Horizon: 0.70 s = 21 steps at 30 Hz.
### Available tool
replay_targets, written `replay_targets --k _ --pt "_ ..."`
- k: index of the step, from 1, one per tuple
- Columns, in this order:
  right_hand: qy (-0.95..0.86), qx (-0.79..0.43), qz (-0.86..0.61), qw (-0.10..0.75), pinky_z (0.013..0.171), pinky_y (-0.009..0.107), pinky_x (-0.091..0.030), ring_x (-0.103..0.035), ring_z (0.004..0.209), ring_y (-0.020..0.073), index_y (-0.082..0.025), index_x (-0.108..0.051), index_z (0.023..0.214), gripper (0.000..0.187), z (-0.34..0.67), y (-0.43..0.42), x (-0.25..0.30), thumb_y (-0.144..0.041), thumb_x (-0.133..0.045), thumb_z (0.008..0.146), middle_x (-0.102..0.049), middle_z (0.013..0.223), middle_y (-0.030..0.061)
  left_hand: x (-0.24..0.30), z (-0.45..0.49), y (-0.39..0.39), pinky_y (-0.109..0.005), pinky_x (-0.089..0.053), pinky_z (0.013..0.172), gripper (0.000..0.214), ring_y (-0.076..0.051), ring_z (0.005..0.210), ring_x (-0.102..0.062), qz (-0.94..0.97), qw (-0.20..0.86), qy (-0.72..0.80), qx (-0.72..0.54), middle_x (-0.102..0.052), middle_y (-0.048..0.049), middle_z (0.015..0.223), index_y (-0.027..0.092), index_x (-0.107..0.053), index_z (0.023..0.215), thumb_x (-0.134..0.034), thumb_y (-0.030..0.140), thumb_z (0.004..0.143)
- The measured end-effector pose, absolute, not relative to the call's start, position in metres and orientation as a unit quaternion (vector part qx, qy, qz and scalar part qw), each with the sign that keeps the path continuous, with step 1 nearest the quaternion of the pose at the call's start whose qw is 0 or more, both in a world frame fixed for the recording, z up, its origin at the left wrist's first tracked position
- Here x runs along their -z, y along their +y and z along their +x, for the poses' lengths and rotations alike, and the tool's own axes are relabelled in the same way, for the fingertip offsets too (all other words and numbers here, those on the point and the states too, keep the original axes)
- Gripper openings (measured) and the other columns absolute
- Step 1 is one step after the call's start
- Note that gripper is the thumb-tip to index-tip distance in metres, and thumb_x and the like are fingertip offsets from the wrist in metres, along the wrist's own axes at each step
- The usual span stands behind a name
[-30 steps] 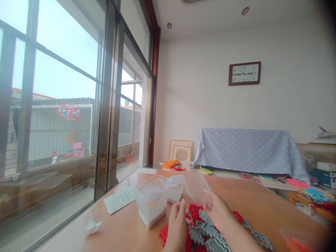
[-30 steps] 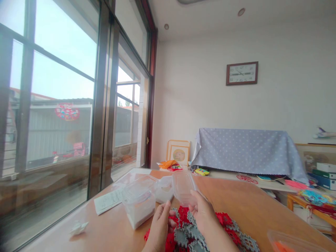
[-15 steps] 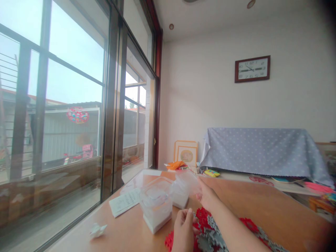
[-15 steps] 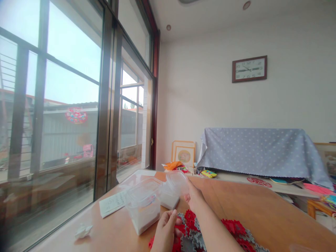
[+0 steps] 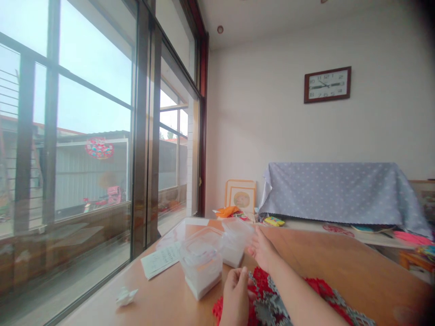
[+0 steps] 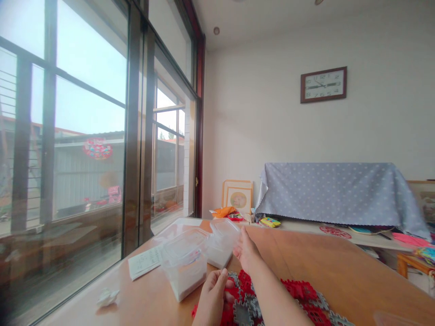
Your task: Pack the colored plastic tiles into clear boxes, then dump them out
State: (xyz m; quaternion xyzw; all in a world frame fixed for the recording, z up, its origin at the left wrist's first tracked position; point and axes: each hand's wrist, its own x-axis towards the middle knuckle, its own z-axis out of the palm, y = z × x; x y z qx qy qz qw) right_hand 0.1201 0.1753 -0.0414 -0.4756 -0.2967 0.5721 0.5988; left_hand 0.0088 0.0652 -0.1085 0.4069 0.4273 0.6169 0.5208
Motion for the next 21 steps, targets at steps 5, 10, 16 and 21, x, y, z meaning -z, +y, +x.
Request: replay_targets --k 5,10,16,21 --pt "-0.315 -0.502 -0.525 0.611 0.076 0.037 -0.055 -0.062 0.120 0.0331 -0.017 -0.065 0.118 0.070 0.141 0.152 0.050 -0.074 -0.061 0.078 -0.064 0.132 0.0205 0.092 0.007 0.050 -0.023 -0.036 0.050 0.058 -0.009 0.052 -0.052 0.416 0.536 0.432 -0.594 -0.065 -0.0025 0.082 0.018 -0.058 0.093 -0.066 0.073 0.076" --pt "-0.377 -0.394 -0.535 0.645 0.088 0.037 -0.054 -0.065 0.118 0.0286 -0.024 -0.072 0.114 0.051 0.180 0.098 0.060 -0.059 -0.070 0.077 -0.070 0.129 0.0100 0.077 0.006 0.037 -0.025 -0.041 0.058 0.055 -0.012 0.062 -0.056 0.467 0.514 0.441 -0.569 -0.067 -0.0027 0.087 0.018 -0.060 0.099 -0.065 0.070 0.080" --pt "-0.410 -0.217 -0.590 0.661 0.110 0.044 -0.041 -0.056 0.129 0.0310 -0.019 -0.064 0.128 0.059 0.259 0.033 0.065 -0.047 -0.071 0.076 -0.063 0.137 0.0147 0.077 0.010 0.035 -0.028 -0.045 0.062 0.062 -0.017 0.069 -0.060 0.510 0.505 0.447 -0.534 -0.069 -0.0050 0.091 0.017 -0.063 0.100 -0.068 0.073 0.074" --pt "-0.487 0.093 -0.771 0.398 0.103 0.054 -0.039 -0.052 0.125 0.0384 -0.023 -0.062 0.129 0.047 0.335 -0.022 0.072 -0.041 -0.058 0.086 -0.066 0.132 0.0135 0.076 0.015 0.031 -0.026 -0.043 0.058 0.060 -0.017 0.065 -0.059 0.528 0.488 0.449 -0.530 -0.068 -0.0032 0.081 0.018 -0.064 0.097 -0.069 0.073 0.072"
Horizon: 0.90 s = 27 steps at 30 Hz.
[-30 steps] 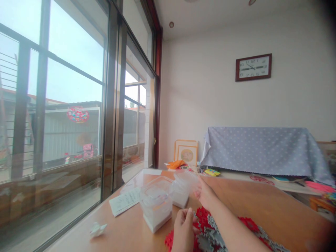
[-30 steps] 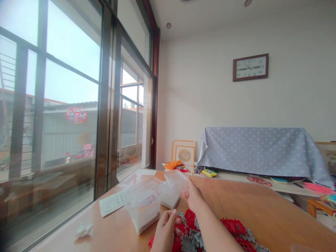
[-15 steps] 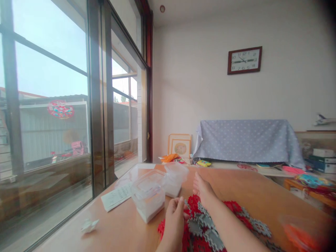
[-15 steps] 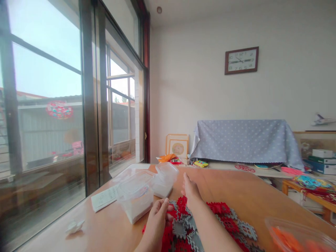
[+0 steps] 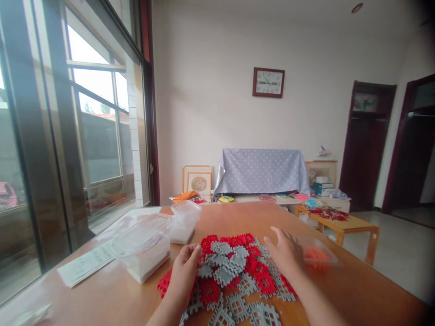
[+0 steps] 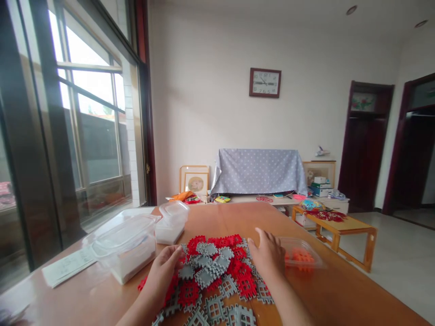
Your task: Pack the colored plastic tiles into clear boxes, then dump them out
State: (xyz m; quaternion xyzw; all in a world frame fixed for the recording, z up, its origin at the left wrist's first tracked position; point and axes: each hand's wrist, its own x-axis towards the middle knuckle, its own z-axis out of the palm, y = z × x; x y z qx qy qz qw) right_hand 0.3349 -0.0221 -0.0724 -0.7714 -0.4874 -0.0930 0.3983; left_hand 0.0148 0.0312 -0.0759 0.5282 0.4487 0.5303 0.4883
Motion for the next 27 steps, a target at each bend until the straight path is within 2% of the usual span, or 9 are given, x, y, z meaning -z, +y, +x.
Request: replay_targets --k 2,4,9,11,17,24,27 --pt "-0.482 0.130 -0.814 0.298 0.093 0.052 -0.042 -0.054 0.121 0.0390 -0.026 -0.063 0.125 0.043 0.357 -0.039 0.082 -0.041 -0.059 0.086 -0.067 0.128 0.0130 0.075 0.016 0.030 -0.026 -0.043 0.057 0.056 -0.016 0.063 -0.057 0.534 0.481 0.448 -0.531 -0.066 -0.0014 0.077 0.018 -0.063 0.093 -0.069 0.070 0.073" --pt "-0.480 0.147 -0.836 0.223 0.086 0.049 -0.042 -0.056 0.116 0.0380 -0.027 -0.066 0.112 0.031 0.373 -0.050 0.093 -0.042 -0.060 0.085 -0.068 0.121 0.0128 0.074 0.018 0.029 -0.025 -0.042 0.056 0.051 -0.015 0.062 -0.056 0.540 0.475 0.447 -0.532 -0.065 -0.0005 0.075 0.019 -0.063 0.090 -0.069 0.067 0.074" --pt "-0.464 0.209 -0.846 0.160 0.082 0.045 -0.037 -0.058 0.107 0.0333 -0.026 -0.064 0.097 0.013 0.387 -0.057 0.112 -0.033 -0.059 0.087 -0.069 0.106 0.0097 0.073 0.018 0.027 -0.025 -0.043 0.055 0.051 -0.015 0.060 -0.055 0.541 0.471 0.445 -0.536 -0.066 -0.0013 0.075 0.019 -0.064 0.088 -0.072 0.066 0.072" --pt "-0.464 0.218 -0.844 0.159 0.080 0.044 -0.035 -0.059 0.104 0.0312 -0.026 -0.062 0.091 0.007 0.388 -0.057 0.112 -0.028 -0.056 0.089 -0.069 0.102 0.0081 0.073 0.018 0.026 -0.025 -0.043 0.055 0.051 -0.014 0.059 -0.055 0.542 0.471 0.444 -0.536 -0.067 -0.0017 0.076 0.019 -0.065 0.089 -0.072 0.066 0.072" --pt "-0.470 0.241 -0.827 0.191 0.082 0.042 -0.033 -0.058 0.100 0.0304 -0.026 -0.060 0.082 0.009 0.385 -0.056 0.105 -0.028 -0.057 0.090 -0.068 0.092 0.0070 0.073 0.019 0.026 -0.024 -0.042 0.054 0.048 -0.014 0.059 -0.055 0.544 0.477 0.440 -0.532 -0.065 -0.0014 0.076 0.019 -0.062 0.085 -0.071 0.065 0.074" --pt "-0.567 0.246 -0.725 0.304 0.086 0.041 -0.035 -0.056 0.096 0.0295 -0.027 -0.063 0.084 0.005 0.330 -0.051 0.078 -0.031 -0.061 0.088 -0.067 0.092 0.0069 0.064 0.026 0.015 -0.023 -0.040 0.056 0.044 -0.012 0.060 -0.054 0.550 0.526 0.401 -0.510 -0.062 0.0010 0.073 0.019 -0.060 0.081 -0.074 0.061 0.074" --pt "-0.643 0.226 -0.646 0.345 0.082 0.039 -0.036 -0.055 0.090 0.0259 -0.026 -0.060 0.082 0.008 0.286 -0.048 0.067 -0.026 -0.059 0.090 -0.064 0.089 0.0047 0.059 0.030 0.006 -0.024 -0.044 0.063 0.048 -0.015 0.069 -0.060 0.546 0.566 0.375 -0.491 -0.065 -0.0014 0.082 0.019 -0.063 0.093 -0.076 0.060 0.074"
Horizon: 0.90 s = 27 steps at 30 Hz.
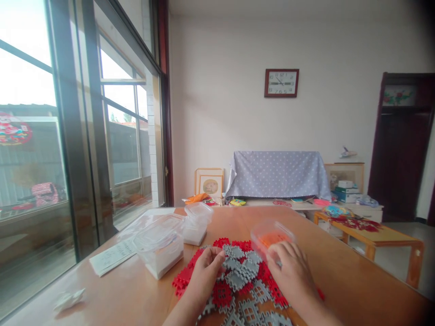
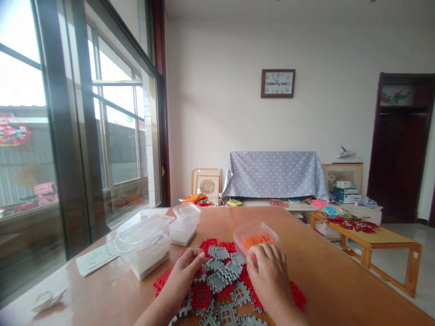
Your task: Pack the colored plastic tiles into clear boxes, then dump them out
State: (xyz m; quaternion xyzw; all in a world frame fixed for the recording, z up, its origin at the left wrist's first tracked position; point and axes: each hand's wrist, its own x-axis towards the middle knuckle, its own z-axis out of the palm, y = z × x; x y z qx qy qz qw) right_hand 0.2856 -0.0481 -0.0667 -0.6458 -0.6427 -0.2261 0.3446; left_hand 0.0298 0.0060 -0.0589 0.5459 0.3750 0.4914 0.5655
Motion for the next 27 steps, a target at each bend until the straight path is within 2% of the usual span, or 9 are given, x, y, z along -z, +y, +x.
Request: replay_targets --k 3,5,9,11,14,16,19,23,27 --pt "-0.694 0.203 -0.585 0.369 0.080 0.039 -0.037 -0.053 0.086 0.0244 -0.025 -0.055 0.078 0.015 0.240 -0.047 0.060 -0.021 -0.055 0.093 -0.060 0.083 0.0030 0.053 0.032 -0.004 -0.029 -0.050 0.077 0.062 -0.020 0.089 -0.066 0.513 0.609 0.348 -0.496 -0.068 -0.0084 0.109 0.020 -0.059 0.121 -0.076 0.059 0.076" --pt "-0.716 0.188 -0.550 0.386 0.080 0.039 -0.038 -0.053 0.086 0.0242 -0.025 -0.054 0.080 0.016 0.214 -0.046 0.058 -0.017 -0.052 0.094 -0.060 0.085 0.0029 0.050 0.032 -0.007 -0.032 -0.051 0.081 0.065 -0.022 0.095 -0.066 0.488 0.643 0.316 -0.499 -0.066 -0.0111 0.120 0.023 -0.055 0.131 -0.073 0.060 0.081" --pt "-0.747 0.145 -0.493 0.422 0.083 0.041 -0.042 -0.055 0.087 0.0242 -0.025 -0.055 0.080 0.014 0.183 -0.046 0.058 -0.016 -0.056 0.092 -0.062 0.088 0.0025 0.053 0.030 -0.003 -0.031 -0.052 0.079 0.053 -0.020 0.091 -0.066 0.454 0.679 0.267 -0.511 -0.068 -0.0091 0.116 0.023 -0.058 0.128 -0.072 0.050 0.084" --pt "-0.751 0.102 -0.463 0.460 0.089 0.043 -0.045 -0.058 0.097 0.0266 -0.027 -0.062 0.091 0.006 0.182 -0.046 0.059 -0.022 -0.063 0.088 -0.066 0.100 0.0038 0.057 0.028 0.003 -0.030 -0.053 0.076 0.049 -0.021 0.091 -0.067 0.436 0.687 0.263 -0.518 -0.069 -0.0093 0.115 0.022 -0.060 0.125 -0.071 0.046 0.084" --pt "-0.659 0.008 -0.472 0.586 0.103 0.045 -0.045 -0.057 0.118 0.0303 -0.030 -0.065 0.115 0.029 0.198 -0.042 0.061 -0.038 -0.067 0.087 -0.065 0.124 0.0076 0.061 0.026 0.009 -0.030 -0.054 0.071 0.047 -0.023 0.088 -0.070 0.400 0.714 0.279 -0.503 -0.072 -0.0107 0.108 0.019 -0.062 0.123 -0.066 0.047 0.084" --pt "-0.534 -0.091 -0.505 0.672 0.104 0.044 -0.047 -0.058 0.121 0.0307 -0.029 -0.063 0.120 0.040 0.216 -0.035 0.063 -0.050 -0.065 0.087 -0.065 0.129 0.0090 0.063 0.027 0.012 -0.029 -0.054 0.068 0.046 -0.023 0.083 -0.071 0.390 0.726 0.286 -0.490 -0.074 -0.0104 0.100 0.018 -0.064 0.120 -0.064 0.047 0.084" --pt "-0.380 -0.291 -0.515 0.711 0.088 0.039 -0.055 -0.063 0.118 0.0302 -0.027 -0.060 0.126 0.058 0.241 -0.021 0.070 -0.065 -0.065 0.083 -0.066 0.133 0.0090 0.066 0.029 0.013 -0.026 -0.052 0.063 0.043 -0.021 0.081 -0.071 0.397 0.730 0.280 -0.480 -0.075 -0.0095 0.095 0.017 -0.066 0.117 -0.062 0.045 0.084" --pt "-0.298 -0.528 -0.475 0.638 0.057 0.029 -0.051 -0.070 0.104 0.0300 -0.022 -0.061 0.122 0.064 0.257 -0.009 0.082 -0.071 -0.060 0.082 -0.073 0.120 0.0139 0.067 0.031 0.012 -0.025 -0.050 0.060 0.042 -0.023 0.082 -0.072 0.394 0.736 0.300 -0.461 -0.076 -0.0099 0.093 0.016 -0.066 0.116 -0.061 0.043 0.083" --pt "-0.296 -0.556 -0.443 0.639 0.049 0.024 -0.043 -0.073 0.093 0.0277 -0.020 -0.063 0.110 0.053 0.256 -0.006 0.086 -0.064 -0.067 0.080 -0.077 0.104 0.0124 0.059 0.031 0.006 -0.031 -0.053 0.066 0.043 -0.026 0.086 -0.071 0.414 0.703 0.324 -0.479 -0.076 -0.0117 0.095 0.015 -0.066 0.116 -0.061 0.044 0.084"
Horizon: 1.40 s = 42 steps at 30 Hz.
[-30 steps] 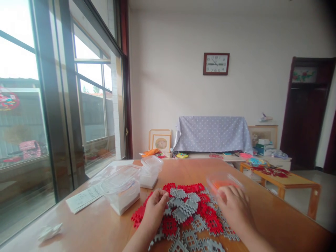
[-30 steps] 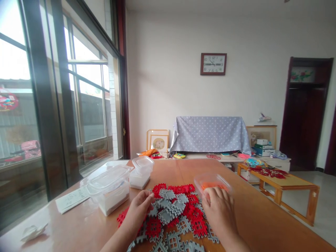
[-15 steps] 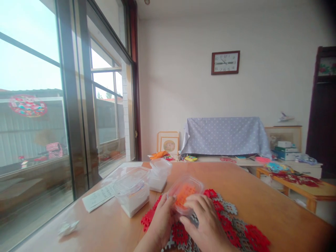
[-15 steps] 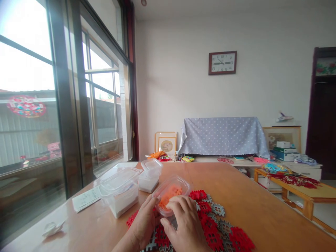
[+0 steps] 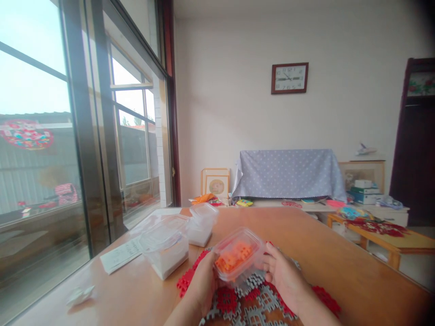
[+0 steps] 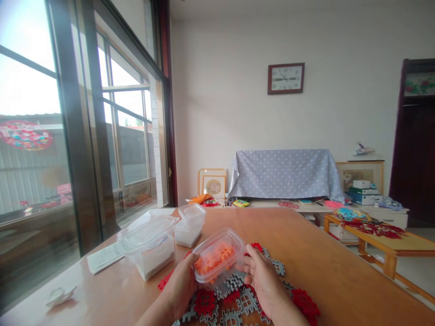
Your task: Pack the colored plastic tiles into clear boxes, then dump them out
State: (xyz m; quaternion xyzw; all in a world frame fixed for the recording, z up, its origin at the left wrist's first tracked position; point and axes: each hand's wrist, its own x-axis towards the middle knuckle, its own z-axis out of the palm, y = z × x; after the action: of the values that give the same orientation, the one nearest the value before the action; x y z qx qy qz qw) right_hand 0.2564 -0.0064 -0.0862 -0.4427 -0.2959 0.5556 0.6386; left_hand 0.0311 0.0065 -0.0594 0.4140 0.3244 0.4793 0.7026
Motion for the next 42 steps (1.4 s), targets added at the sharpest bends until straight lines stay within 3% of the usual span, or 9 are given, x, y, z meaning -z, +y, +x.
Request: replay_targets --k 5,9,17,23,27,31,35,37,42 --pt "-0.277 -0.519 -0.456 0.668 0.056 0.025 -0.048 -0.073 0.087 0.0244 -0.020 -0.064 0.114 0.054 0.256 -0.008 0.086 -0.061 -0.072 0.078 -0.077 0.101 0.0093 0.043 0.030 -0.004 -0.038 -0.053 0.089 0.055 -0.031 0.106 -0.067 0.489 0.547 0.392 -0.555 -0.074 -0.0114 0.112 0.018 -0.066 0.118 -0.077 0.051 0.075" --pt "-0.262 -0.509 -0.476 0.668 0.060 0.026 -0.050 -0.072 0.086 0.0224 -0.019 -0.066 0.116 0.056 0.257 -0.007 0.086 -0.060 -0.071 0.078 -0.078 0.101 0.0093 0.038 0.034 -0.009 -0.040 -0.046 0.105 0.071 -0.035 0.124 -0.060 0.544 0.518 0.313 -0.582 -0.068 -0.0142 0.129 0.019 -0.066 0.124 -0.090 0.048 0.063" --pt "-0.270 -0.533 -0.504 0.624 0.061 0.027 -0.050 -0.071 0.102 0.0260 -0.021 -0.068 0.120 0.064 0.257 -0.009 0.086 -0.072 -0.056 0.084 -0.075 0.116 0.0131 0.061 0.030 0.009 -0.034 -0.055 0.073 0.055 -0.026 0.084 -0.071 0.499 0.611 0.373 -0.488 -0.075 -0.0102 0.091 0.014 -0.071 0.099 -0.077 0.062 0.073" --pt "-0.284 -0.526 -0.524 0.606 0.051 0.023 -0.044 -0.072 0.095 0.0260 -0.029 -0.066 0.124 0.063 0.255 -0.010 0.091 -0.067 -0.073 0.075 -0.078 0.107 0.0106 0.063 0.025 0.016 -0.030 -0.053 0.069 0.051 -0.025 0.092 -0.070 0.434 0.628 0.411 -0.498 -0.074 -0.0121 0.109 0.015 -0.072 0.101 -0.068 0.061 0.080" --pt "-0.260 -0.502 -0.530 0.632 0.052 0.024 -0.046 -0.073 0.089 0.0249 -0.026 -0.067 0.119 0.058 0.261 -0.011 0.085 -0.063 -0.074 0.075 -0.078 0.103 0.0098 0.057 0.024 0.015 -0.031 -0.055 0.075 0.043 -0.024 0.097 -0.071 0.383 0.692 0.362 -0.494 -0.074 -0.0122 0.112 0.017 -0.068 0.108 -0.065 0.054 0.085" --pt "-0.303 -0.384 -0.520 0.700 0.064 0.027 -0.052 -0.070 0.103 0.0265 -0.024 -0.066 0.122 0.058 0.273 -0.016 0.072 -0.061 -0.071 0.078 -0.075 0.117 0.0088 0.049 0.020 0.014 -0.034 -0.056 0.083 0.041 -0.025 0.104 -0.072 0.361 0.687 0.330 -0.538 -0.074 -0.0136 0.115 0.017 -0.068 0.110 -0.058 0.052 0.092" --pt "-0.404 -0.193 -0.532 0.719 0.091 0.036 -0.054 -0.063 0.120 0.0284 -0.024 -0.054 0.140 0.070 0.276 -0.021 0.068 -0.054 -0.071 0.079 -0.067 0.134 0.0112 0.049 0.016 0.017 -0.033 -0.057 0.078 0.039 -0.024 0.097 -0.074 0.314 0.678 0.342 -0.570 -0.075 -0.0134 0.114 0.016 -0.066 0.112 -0.056 0.049 0.096" --pt "-0.457 -0.118 -0.560 0.680 0.095 0.040 -0.053 -0.065 0.116 0.0286 -0.023 -0.052 0.142 0.071 0.272 -0.022 0.072 -0.052 -0.070 0.080 -0.066 0.133 0.0135 0.051 0.016 0.018 -0.032 -0.058 0.075 0.036 -0.023 0.094 -0.074 0.286 0.687 0.346 -0.571 -0.075 -0.0128 0.114 0.016 -0.065 0.114 -0.056 0.047 0.097" --pt "-0.532 -0.015 -0.605 0.592 0.085 0.043 -0.058 -0.069 0.087 0.0234 -0.023 -0.051 0.144 0.066 0.264 -0.020 0.084 -0.051 -0.063 0.085 -0.064 0.132 0.0150 0.055 0.019 0.020 -0.028 -0.056 0.069 0.036 -0.021 0.089 -0.074 0.253 0.704 0.361 -0.557 -0.075 -0.0113 0.113 0.017 -0.064 0.116 -0.055 0.047 0.099"
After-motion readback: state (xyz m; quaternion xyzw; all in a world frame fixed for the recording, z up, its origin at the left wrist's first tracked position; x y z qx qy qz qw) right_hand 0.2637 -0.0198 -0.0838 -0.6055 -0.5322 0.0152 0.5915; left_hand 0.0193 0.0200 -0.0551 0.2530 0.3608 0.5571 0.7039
